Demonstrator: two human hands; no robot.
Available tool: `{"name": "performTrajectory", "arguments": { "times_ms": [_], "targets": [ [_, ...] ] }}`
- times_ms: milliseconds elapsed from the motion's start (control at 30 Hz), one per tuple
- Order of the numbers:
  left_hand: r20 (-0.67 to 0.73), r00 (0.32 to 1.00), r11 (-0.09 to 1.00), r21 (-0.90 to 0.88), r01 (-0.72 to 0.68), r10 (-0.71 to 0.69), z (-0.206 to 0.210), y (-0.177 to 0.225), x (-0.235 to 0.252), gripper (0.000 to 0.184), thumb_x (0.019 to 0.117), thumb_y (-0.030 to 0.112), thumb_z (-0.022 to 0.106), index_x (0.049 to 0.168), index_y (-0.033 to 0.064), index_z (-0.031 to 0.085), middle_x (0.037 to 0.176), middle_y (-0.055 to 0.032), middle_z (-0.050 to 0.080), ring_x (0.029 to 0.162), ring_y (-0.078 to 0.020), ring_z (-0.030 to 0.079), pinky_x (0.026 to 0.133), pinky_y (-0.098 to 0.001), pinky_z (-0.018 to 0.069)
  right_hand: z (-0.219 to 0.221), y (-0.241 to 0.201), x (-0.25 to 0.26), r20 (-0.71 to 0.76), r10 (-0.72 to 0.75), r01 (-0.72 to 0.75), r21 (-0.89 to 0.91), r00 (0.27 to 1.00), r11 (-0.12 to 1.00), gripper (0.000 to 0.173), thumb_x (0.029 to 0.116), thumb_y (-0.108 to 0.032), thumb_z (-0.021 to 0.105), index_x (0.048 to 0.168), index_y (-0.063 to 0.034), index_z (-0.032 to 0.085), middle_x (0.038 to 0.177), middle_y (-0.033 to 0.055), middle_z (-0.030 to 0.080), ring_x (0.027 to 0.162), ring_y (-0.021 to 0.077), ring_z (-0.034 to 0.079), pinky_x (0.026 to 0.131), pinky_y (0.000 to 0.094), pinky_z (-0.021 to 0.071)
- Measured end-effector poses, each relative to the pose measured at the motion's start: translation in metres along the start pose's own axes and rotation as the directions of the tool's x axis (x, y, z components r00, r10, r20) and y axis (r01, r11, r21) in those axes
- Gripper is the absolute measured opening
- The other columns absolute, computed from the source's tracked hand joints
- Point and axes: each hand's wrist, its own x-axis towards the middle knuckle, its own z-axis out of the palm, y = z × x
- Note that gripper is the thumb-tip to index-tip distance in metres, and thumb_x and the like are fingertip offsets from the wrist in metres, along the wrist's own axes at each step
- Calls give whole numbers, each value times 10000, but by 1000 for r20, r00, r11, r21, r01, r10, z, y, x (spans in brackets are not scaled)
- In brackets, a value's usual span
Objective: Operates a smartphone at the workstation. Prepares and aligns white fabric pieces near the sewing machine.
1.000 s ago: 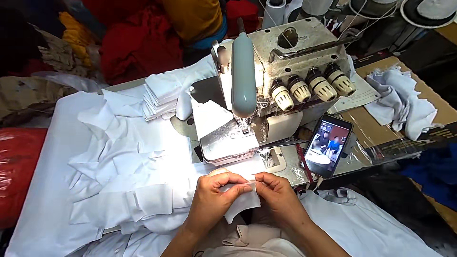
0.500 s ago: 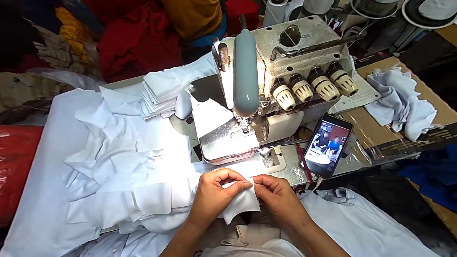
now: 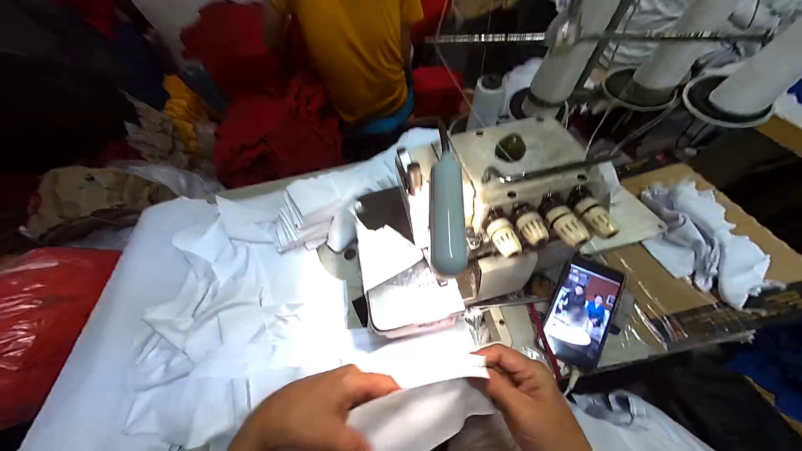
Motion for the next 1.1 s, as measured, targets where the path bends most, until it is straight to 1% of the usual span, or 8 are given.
{"name": "performTrajectory", "arguments": {
  "times_ms": [100, 200, 300, 400, 567, 700, 800, 1100],
  "targets": [
    [-314, 949, 956, 273, 105, -14, -32, 26, -31, 427, 811, 519, 793, 1066, 184, 728, 782, 108, 705, 683, 77, 630, 593, -147, 535, 3, -16, 20, -78, -101, 101, -3, 992, 995, 136, 968, -33, 635, 1047, -93, 728, 978, -51, 746, 846, 8, 697, 758, 199, 602],
    [-639, 647, 614, 722, 319, 416, -23, 37, -6, 554, 896, 585, 675, 1162, 100, 712, 867, -29, 649, 724, -106, 595, 604, -279, 505, 23, -19, 39, -164, 22, -16, 34, 986, 999, 135, 939, 21, 640, 1071, 7, 666, 820, -7, 729, 682, 54, 696, 618, 222, 603],
    [-427, 692, 462, 874, 151, 582, 17, 23, 31, 435, 1047, 496, 515, 1240, 134, 659, 1185, -85, 682, 1124, -191, 643, 980, -329, 508, 33, -25, 53, -193, 248, -223, 144, 949, 964, 233, 940, 55, 602, 1119, -25, 476, 698, 58, 700, 531, 160, 698, 444, 305, 593],
    [-343, 747, 445, 893, 71, 569, 40, -10, 51, 528, 1076, 523, 400, 1333, 142, 659, 1318, -50, 701, 1199, -169, 643, 1031, -329, 450, 30, -31, 60, -218, 330, -310, 120, 919, 943, 242, 941, 35, 639, 1068, -43, 447, 640, 66, 677, 460, 155, 662, 391, 282, 554],
    [-394, 735, 406, 897, 176, 552, 32, -14, 55, 602, 1054, 599, 371, 1222, 149, 734, 1120, -42, 765, 1042, -195, 703, 968, -355, 513, 27, -35, 73, -298, 345, -388, -99, 890, 916, 166, 950, -7, 656, 986, -68, 506, 555, 14, 604, 394, 95, 589, 358, 233, 499],
    [-400, 737, 406, 895, 186, 545, 28, -13, 59, 606, 1041, 613, 397, 1207, 145, 744, 1069, -47, 768, 968, -198, 704, 901, -348, 523, 21, -9, 66, -252, -105, -4, -398, 962, 917, 79, 907, -99, 648, 973, -75, 612, 543, -86, 493, 423, -10, 513, 401, 164, 470],
    [-409, 736, 422, 888, 184, 540, 29, -14, 58, 607, 1038, 616, 407, 1216, 143, 742, 1095, -44, 769, 1006, -189, 703, 933, -344, 513, 10, 10, 52, -14, -487, 393, -572, 873, 720, 158, 992, -204, 637, 1026, -53, 671, 679, -24, 571, 568, -16, 502, 526, 122, 440],
    [-404, 734, 429, 887, 169, 546, 29, -17, 56, 606, 1036, 615, 416, 1205, 132, 739, 1095, -57, 768, 999, -187, 699, 935, -326, 505, 5, 38, 33, 142, -568, 463, -750, 811, 472, 378, 1066, -375, 499, 1164, -68, 697, 660, 18, 590, 560, 91, 561, 533, 227, 489]
  ]
}}
